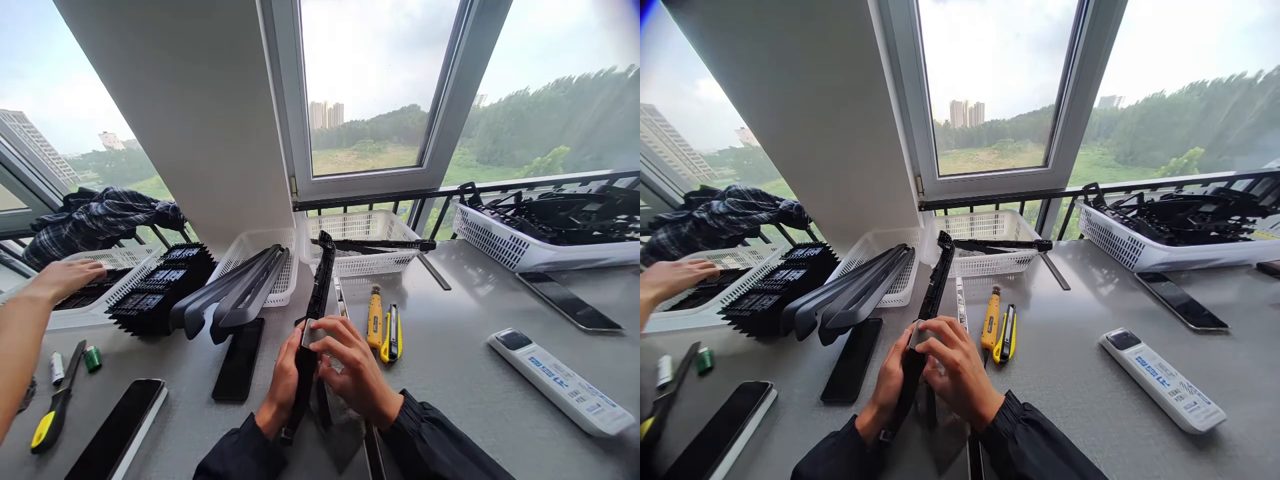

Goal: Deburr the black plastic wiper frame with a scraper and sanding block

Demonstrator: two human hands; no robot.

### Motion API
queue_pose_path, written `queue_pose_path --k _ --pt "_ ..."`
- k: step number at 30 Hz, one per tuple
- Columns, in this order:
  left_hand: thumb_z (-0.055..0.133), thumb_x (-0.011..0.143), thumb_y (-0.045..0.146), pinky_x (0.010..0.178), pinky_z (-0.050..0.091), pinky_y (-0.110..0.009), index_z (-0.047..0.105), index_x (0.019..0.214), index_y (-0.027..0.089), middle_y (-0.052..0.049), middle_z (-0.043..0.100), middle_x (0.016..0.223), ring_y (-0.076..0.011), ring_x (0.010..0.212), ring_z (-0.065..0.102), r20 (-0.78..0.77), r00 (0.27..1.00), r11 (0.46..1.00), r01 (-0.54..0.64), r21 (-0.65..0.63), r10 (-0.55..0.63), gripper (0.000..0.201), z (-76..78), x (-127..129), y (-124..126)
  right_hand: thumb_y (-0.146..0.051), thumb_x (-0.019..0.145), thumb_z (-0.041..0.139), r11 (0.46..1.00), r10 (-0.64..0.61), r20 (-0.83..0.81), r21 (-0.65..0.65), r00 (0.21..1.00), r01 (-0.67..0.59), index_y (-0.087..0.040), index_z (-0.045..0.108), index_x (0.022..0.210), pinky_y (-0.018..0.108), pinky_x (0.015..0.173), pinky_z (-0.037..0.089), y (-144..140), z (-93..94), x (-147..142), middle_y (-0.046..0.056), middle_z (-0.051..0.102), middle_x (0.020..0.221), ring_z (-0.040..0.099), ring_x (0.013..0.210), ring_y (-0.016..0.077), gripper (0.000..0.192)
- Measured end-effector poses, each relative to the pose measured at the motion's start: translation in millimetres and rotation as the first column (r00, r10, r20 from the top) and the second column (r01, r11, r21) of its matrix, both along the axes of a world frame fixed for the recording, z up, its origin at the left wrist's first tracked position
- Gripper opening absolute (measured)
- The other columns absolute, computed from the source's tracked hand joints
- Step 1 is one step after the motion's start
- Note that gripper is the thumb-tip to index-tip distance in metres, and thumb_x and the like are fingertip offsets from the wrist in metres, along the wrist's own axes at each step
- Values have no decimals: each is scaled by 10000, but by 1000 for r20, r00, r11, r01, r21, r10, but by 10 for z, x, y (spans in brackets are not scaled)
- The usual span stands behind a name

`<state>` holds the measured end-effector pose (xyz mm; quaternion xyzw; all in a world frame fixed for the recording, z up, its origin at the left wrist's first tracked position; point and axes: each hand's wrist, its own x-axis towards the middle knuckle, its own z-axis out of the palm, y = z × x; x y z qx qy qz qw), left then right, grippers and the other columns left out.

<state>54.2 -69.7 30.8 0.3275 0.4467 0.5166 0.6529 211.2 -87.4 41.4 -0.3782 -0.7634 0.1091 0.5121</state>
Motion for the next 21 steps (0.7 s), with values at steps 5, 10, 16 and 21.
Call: queue_pose_path --k 5,10,16,21 --pt "801 883 454 851 553 -269 826 1067 207 -60 802 1056 -238 1059 714 -93 991 991 -90 100 99 309 101 27 -6 3 887 636 999 32 39 29 999 -33 -273 689 1072 488 1022 585 10 -18 21 61 726 1308 628 1258 275 337" --pt "672 945 648 491 432 -254 721 1272 171 30 621 677 -134 530 507 -60 995 992 91 85 -86 580 123 50 -28 25 875 602 998 -62 31 -5 998 63 -271 695 1050 491 1002 578 78 -47 104 64 720 1286 648 1200 273 355" --pt "661 934 683 487 417 -237 662 1289 165 40 586 668 -121 518 494 9 988 985 152 83 -154 628 113 70 -38 -47 912 632 996 -70 -88 -54 994 66 -269 670 1203 428 1030 584 92 -102 108 78 720 1304 675 1219 250 368" --pt "643 920 732 457 388 -221 636 1220 171 46 563 628 -111 479 446 1 972 968 232 92 -233 637 108 73 -44 -68 917 632 989 -114 -81 -104 990 105 -265 683 1179 459 1068 564 140 -149 157 79 725 1321 667 1254 263 332"
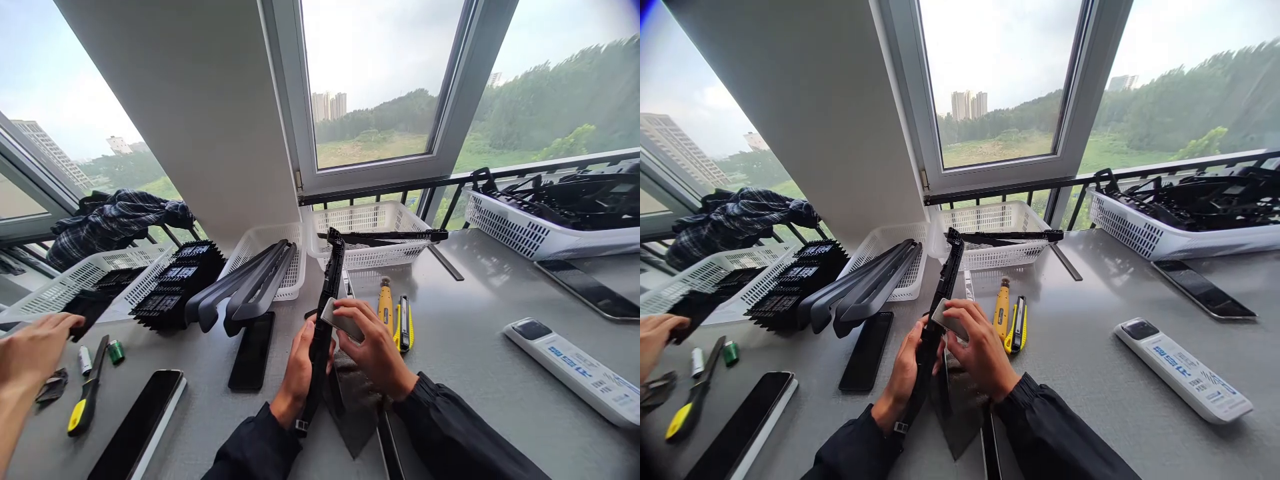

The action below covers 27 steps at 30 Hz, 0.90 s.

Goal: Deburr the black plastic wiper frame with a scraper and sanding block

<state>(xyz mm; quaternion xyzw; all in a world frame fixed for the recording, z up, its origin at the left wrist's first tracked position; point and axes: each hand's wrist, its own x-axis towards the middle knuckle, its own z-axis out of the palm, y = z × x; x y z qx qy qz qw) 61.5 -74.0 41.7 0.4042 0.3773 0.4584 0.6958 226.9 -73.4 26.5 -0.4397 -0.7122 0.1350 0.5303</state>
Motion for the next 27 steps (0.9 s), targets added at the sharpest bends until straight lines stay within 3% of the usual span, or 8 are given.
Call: queue_pose_path --k 8,15,20,24,27 --pt "628 911 743 446 387 -217 589 1224 185 44 586 618 -115 467 455 -40 995 996 88 -20 -89 641 21 7 -28 -129 900 637 985 -170 -60 -49 984 167 -254 721 1102 515 1086 543 102 -56 179 105 687 1378 657 1288 299 252" --pt "578 967 655 414 428 -229 555 993 215 48 575 570 -128 411 501 -76 996 999 53 -3 -53 441 -44 -30 -13 -39 847 613 996 78 2 -47 997 -78 -266 703 1058 433 1046 573 -36 -24 -51 76 704 1341 670 1250 253 322" --pt "546 976 562 378 399 -210 575 1165 200 53 596 569 -125 366 493 -114 977 981 188 54 -181 410 -69 -73 5 -32 813 586 999 -19 7 -41 1000 19 -262 697 1001 476 1034 563 44 -18 69 77 724 1302 669 1222 274 317" --pt "562 938 516 344 379 -201 504 1387 189 60 609 559 -126 336 454 -89 942 946 325 -12 -325 558 -106 -58 -30 -87 841 597 988 -156 -36 -27 987 155 -259 698 1018 516 1046 534 141 -43 240 89 722 1299 660 1215 296 267" --pt "577 927 476 340 371 -191 492 1435 184 57 613 554 -120 330 437 -81 925 929 369 -35 -370 592 -119 -44 -59 -94 845 602 982 -187 -44 -20 981 186 -263 697 1018 525 1066 511 144 -58 249 84 721 1298 647 1221 299 260"
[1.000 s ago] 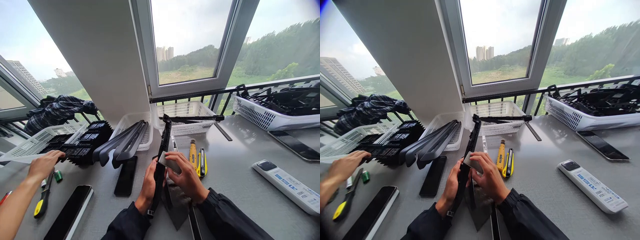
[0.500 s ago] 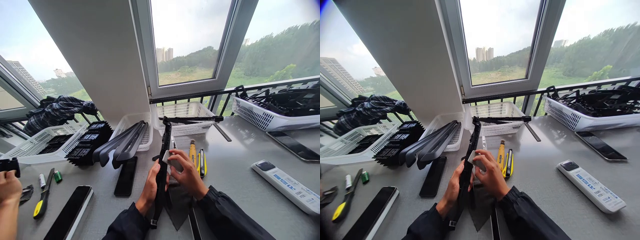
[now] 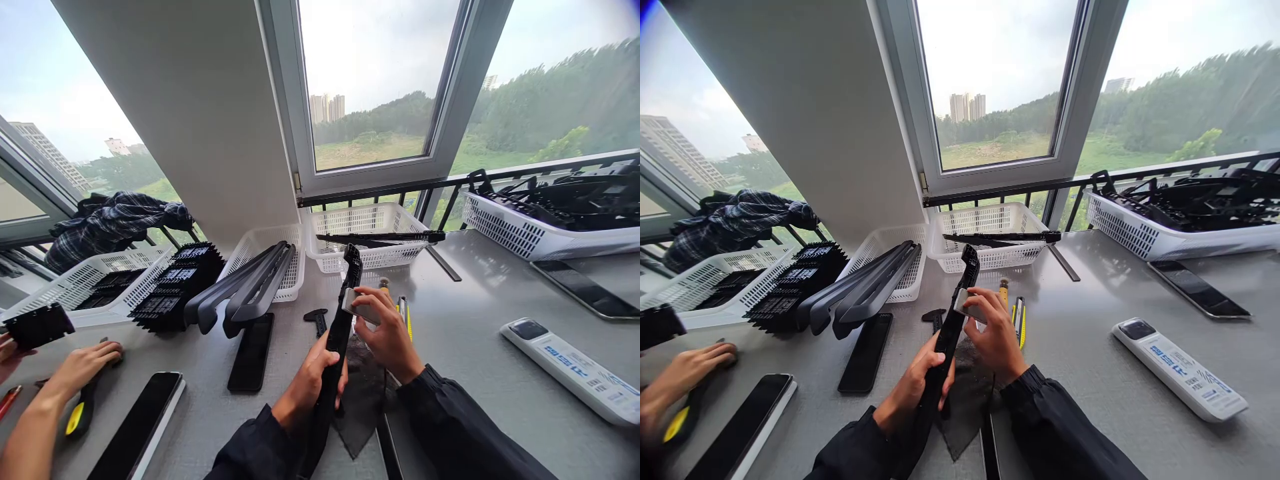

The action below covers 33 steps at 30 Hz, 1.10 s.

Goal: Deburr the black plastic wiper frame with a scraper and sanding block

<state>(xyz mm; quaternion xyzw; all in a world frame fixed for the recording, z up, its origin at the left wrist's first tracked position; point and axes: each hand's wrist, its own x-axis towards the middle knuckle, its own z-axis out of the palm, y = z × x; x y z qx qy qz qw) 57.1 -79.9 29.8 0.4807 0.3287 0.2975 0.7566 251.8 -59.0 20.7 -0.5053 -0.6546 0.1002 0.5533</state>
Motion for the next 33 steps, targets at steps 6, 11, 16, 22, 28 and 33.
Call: queue_pose_path --k 6,11,16,22,28,33 --pt "535 926 439 344 385 -183 466 1483 174 52 608 543 -120 330 438 -16 999 999 -30 13 30 621 40 -12 -6 -83 832 598 998 54 -23 -25 998 -55 -268 683 1028 523 1059 502 -92 22 -149 82 708 1303 624 1226 304 282" --pt "533 910 411 330 384 -196 467 1483 161 45 604 540 -134 333 444 -4 1000 999 -23 29 23 628 41 5 -27 -81 802 596 997 57 -122 -44 991 -63 -259 663 1008 487 1057 504 -160 89 -197 85 685 1285 628 1225 293 280" --pt "544 888 379 345 414 -196 541 1323 169 46 593 534 -124 342 442 14 996 996 -88 24 88 483 -1 0 -10 -95 818 593 980 161 -144 -96 976 -176 -260 652 1041 461 1076 499 -218 92 -290 81 671 1313 618 1259 282 284" --pt "541 870 386 320 407 -197 453 1431 154 55 611 537 -130 326 440 -13 1000 998 -25 61 25 614 -7 -15 12 -99 816 594 988 115 -89 -93 989 -123 -263 653 1017 493 1070 484 -136 74 -187 81 688 1313 604 1244 304 266" --pt "541 866 376 322 419 -197 394 1514 140 55 614 540 -130 326 441 -24 1000 996 -4 84 6 705 22 1 -21 -103 798 592 998 28 -116 -56 993 -35 -266 655 993 468 1054 489 -159 86 -204 77 689 1277 622 1224 300 262" --pt "551 865 386 323 420 -203 416 1496 151 51 617 547 -132 330 448 -24 1000 996 -10 94 12 687 41 12 -21 -100 790 590 999 23 -155 -28 988 -27 -264 649 1002 452 1048 499 -208 129 -244 77 692 1277 641 1213 289 274"
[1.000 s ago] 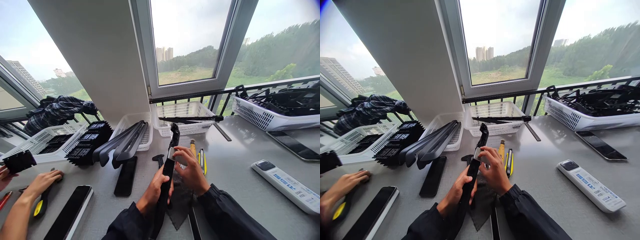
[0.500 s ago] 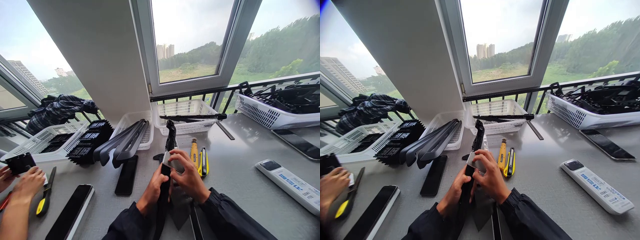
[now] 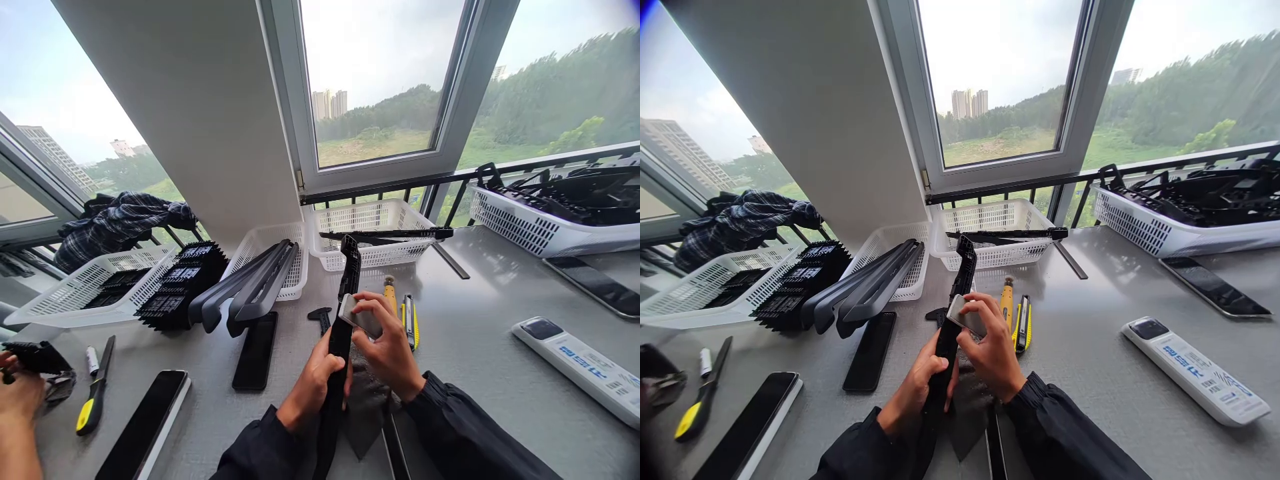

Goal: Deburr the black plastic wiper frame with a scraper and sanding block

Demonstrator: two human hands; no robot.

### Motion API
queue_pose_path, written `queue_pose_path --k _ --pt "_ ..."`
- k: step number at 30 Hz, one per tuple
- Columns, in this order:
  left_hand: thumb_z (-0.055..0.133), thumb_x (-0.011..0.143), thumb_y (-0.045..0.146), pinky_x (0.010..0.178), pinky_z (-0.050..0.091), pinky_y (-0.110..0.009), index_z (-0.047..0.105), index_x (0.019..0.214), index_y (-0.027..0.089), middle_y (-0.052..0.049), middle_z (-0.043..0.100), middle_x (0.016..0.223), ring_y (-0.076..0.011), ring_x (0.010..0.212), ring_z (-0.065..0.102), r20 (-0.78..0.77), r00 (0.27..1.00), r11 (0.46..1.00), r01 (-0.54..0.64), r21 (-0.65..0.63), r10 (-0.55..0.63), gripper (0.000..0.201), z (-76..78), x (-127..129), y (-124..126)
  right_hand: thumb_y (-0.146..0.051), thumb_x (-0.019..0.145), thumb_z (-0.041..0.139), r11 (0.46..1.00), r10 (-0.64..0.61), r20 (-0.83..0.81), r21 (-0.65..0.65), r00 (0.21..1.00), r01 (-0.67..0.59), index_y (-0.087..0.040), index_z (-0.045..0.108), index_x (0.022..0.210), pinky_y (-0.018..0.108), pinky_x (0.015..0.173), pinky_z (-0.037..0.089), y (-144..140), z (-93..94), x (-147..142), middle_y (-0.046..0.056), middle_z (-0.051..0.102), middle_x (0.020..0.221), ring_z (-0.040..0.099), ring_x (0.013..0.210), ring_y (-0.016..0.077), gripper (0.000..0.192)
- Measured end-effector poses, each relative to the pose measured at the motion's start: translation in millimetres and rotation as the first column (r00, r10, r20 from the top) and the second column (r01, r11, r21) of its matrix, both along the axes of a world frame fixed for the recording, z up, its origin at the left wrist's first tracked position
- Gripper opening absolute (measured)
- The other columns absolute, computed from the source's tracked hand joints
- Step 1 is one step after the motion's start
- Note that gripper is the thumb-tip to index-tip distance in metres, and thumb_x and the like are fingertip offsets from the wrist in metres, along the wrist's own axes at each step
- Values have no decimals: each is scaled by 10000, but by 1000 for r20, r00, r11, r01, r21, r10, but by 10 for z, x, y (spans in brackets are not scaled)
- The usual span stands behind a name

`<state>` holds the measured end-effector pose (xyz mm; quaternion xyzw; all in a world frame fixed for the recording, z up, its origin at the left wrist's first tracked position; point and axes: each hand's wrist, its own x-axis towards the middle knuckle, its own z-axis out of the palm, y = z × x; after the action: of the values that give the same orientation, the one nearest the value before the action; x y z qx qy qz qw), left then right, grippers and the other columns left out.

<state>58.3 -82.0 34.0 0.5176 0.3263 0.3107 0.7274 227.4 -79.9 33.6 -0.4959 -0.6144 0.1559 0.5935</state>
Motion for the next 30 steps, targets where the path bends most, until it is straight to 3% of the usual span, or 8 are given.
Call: queue_pose_path --k 6,10,15,20,24,27,30 --pt "580 850 417 342 420 -206 537 1284 173 45 611 554 -124 344 451 4 999 998 -51 -34 51 499 -69 -16 1 -58 778 581 994 108 120 -6 987 -108 -273 647 1004 451 1023 509 3 -18 -12 64 691 1287 603 1218 289 319" --pt "570 901 478 342 393 -206 516 1366 156 52 607 545 -127 346 450 33 996 996 -87 16 87 569 -42 -58 14 -22 710 551 995 94 148 -25 984 -91 -268 611 941 472 1000 499 56 -45 32 66 687 1225 594 1169 299 343" --pt "542 976 586 402 448 -228 479 1493 157 50 611 602 -134 412 496 66 977 974 -207 96 202 675 120 -83 17 -28 723 561 997 70 134 -32 989 -66 -263 604 923 478 1007 488 55 4 70 73 694 1193 603 1156 304 311" --pt "494 1002 685 408 431 -253 561 1455 128 42 594 588 -144 418 492 66 939 941 -338 14 337 721 133 -74 41 -30 729 544 984 165 90 49 982 -170 -259 596 966 419 979 501 -82 135 1 75 700 1219 628 1143 274 333" --pt "589 950 719 461 422 -247 661 1373 134 29 614 629 -134 472 517 93 864 868 -489 -83 495 725 46 -100 111 -88 723 510 909 411 85 35 907 -415 -238 622 952 356 875 518 -200 180 -64 58 737 1054 682 961 232 295" --pt "618 932 724 547 473 -261 710 1324 122 10 642 659 -146 540 570 140 827 838 -532 -118 545 724 11 -112 159 -163 817 516 858 503 22 -134 864 -496 -218 677 931 286 691 464 -236 161 -118 6 705 813 631 708 164 205" --pt "630 933 706 676 536 -298 757 1246 119 -41 719 750 -195 681 672 150 808 821 -551 -151 570 677 11 -101 178 -196 831 570 768 546 -89 -344 833 -540 -214 684 972 247 585 359 -228 138 -174 -59 591 646 481 575 115 182"
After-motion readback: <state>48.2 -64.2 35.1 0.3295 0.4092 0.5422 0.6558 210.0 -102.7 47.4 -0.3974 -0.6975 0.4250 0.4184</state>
